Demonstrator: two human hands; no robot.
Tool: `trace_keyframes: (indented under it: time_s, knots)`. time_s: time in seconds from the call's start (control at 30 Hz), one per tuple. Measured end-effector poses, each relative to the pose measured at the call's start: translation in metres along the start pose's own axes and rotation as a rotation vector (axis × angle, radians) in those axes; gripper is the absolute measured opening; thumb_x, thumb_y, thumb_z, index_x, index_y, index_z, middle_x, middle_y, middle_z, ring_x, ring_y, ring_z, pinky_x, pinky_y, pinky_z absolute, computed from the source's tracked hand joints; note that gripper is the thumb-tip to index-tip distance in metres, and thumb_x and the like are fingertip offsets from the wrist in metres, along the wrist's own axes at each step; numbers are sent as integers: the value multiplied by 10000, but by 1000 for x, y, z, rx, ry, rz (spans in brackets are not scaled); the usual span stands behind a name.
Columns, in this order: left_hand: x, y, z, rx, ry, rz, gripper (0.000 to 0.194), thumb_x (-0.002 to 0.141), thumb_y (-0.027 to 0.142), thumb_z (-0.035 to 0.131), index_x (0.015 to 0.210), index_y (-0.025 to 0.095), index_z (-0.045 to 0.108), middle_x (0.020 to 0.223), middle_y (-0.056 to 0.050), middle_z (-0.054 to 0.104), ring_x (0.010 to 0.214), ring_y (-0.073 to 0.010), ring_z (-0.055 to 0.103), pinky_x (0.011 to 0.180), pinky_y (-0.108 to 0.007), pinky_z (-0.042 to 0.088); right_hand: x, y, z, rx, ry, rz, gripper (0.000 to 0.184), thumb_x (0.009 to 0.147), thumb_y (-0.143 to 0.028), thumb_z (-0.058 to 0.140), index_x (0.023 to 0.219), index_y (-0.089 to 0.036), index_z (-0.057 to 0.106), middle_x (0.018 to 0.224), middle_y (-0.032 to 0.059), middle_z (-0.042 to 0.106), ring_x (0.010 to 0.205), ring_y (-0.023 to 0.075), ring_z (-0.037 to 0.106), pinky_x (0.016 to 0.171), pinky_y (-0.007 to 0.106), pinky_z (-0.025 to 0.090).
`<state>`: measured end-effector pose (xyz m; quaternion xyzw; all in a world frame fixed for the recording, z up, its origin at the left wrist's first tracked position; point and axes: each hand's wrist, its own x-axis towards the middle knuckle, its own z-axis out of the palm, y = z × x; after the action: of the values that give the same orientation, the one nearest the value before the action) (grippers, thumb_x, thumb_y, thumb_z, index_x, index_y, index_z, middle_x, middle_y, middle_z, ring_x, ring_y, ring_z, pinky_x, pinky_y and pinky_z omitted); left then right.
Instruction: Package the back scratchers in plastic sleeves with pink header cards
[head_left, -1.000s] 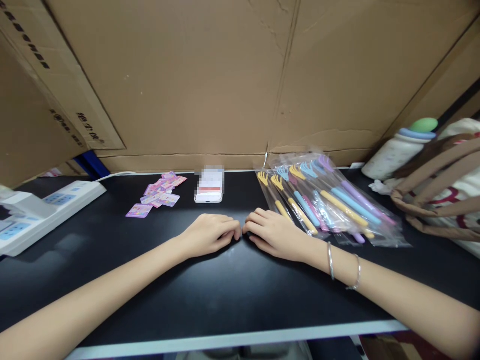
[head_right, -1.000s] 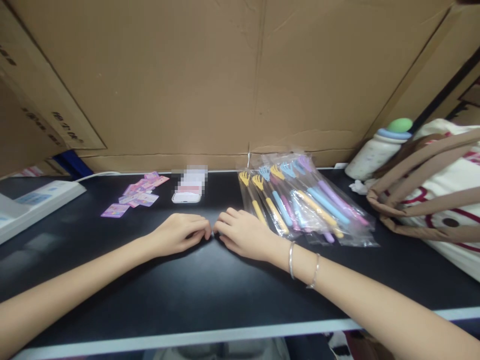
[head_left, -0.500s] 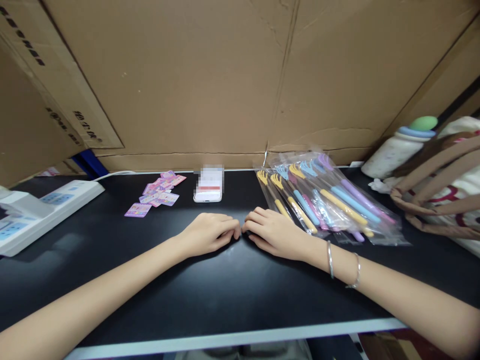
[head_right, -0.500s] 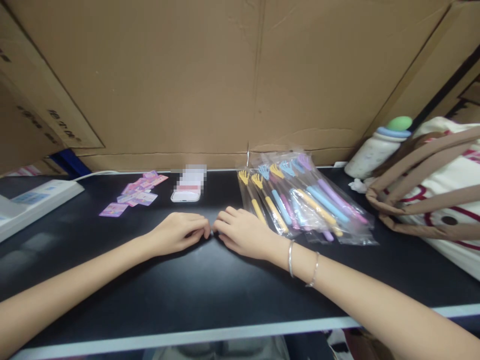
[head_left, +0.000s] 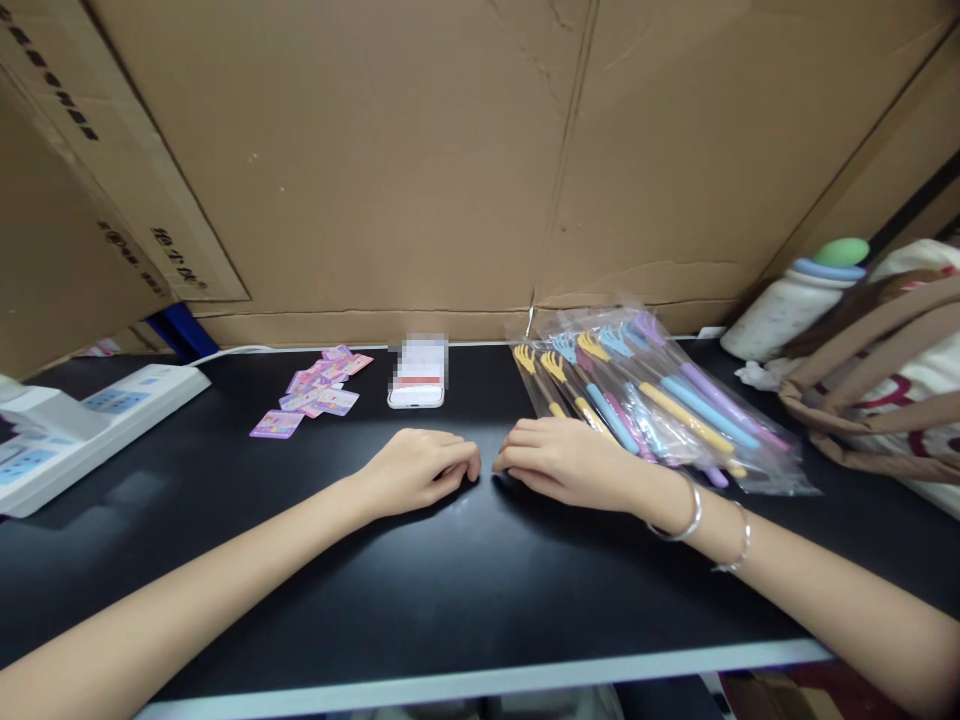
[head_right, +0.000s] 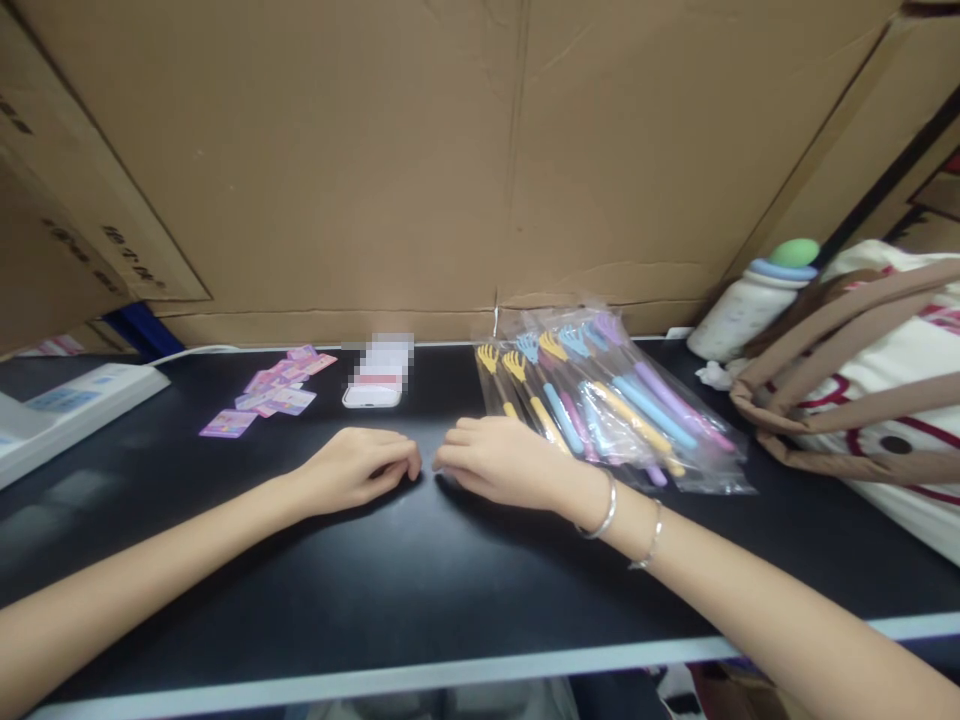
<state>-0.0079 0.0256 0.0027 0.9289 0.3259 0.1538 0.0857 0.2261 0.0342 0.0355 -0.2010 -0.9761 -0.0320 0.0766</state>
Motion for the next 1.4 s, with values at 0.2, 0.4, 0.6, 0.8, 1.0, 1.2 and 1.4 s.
trace_keyframes:
  time_s: [0.2,0.4,0.6,0.8,1.0,1.2,1.4]
  knots:
    - [-1,1,-1,-12,-13,-12,178,855,128,402,853,217,555,837,45,639,743,-89,590,663,-181,364,-12,29,-26,-120,126,294,245,928,-255,393,1010,-193,615,934,48,665,854,157,601,733,272,429]
    - [-1,-2,2,-14,-7,-5,179,863,136,397,862,217,557,838,42,641,740,-89,588,662,-180,358,-18,49,-7,-290,-1,409,240,898,-311,466,1001,-158,619,948,87,658,888,214,602,779,321,419]
    - [-1,-3,2,-16,-2,6,187,874,146,384,863,217,556,840,39,645,747,-92,590,669,-179,361,-15,34,2,-283,22,325,245,900,-324,469,1021,-176,623,977,83,639,906,203,593,878,361,374]
    - [-1,-1,0,-11,7,16,182,870,136,398,861,214,563,838,45,644,742,-84,588,664,-175,367,-9,9,1,-221,7,308,231,899,-308,466,1009,-179,622,987,71,617,828,181,596,754,314,408]
    - [-2,0,0,113,85,59,213,873,134,391,868,209,591,824,23,633,750,-100,571,627,-193,379,-6,-10,1,-79,-5,344,221,907,-305,432,1014,-206,598,977,47,590,744,145,605,633,265,401]
    - [-1,2,-1,259,195,180,272,894,161,390,1070,218,590,1010,-13,648,889,-141,563,731,-233,449,-5,0,4,-76,104,528,201,888,-289,442,1037,-200,543,957,45,624,771,177,616,625,277,407]
    - [-1,2,2,238,165,189,314,904,180,401,1171,242,557,1169,4,622,1044,-156,539,868,-274,466,-7,12,4,280,104,545,205,879,-309,454,1046,-230,544,977,25,651,881,172,607,748,304,446]
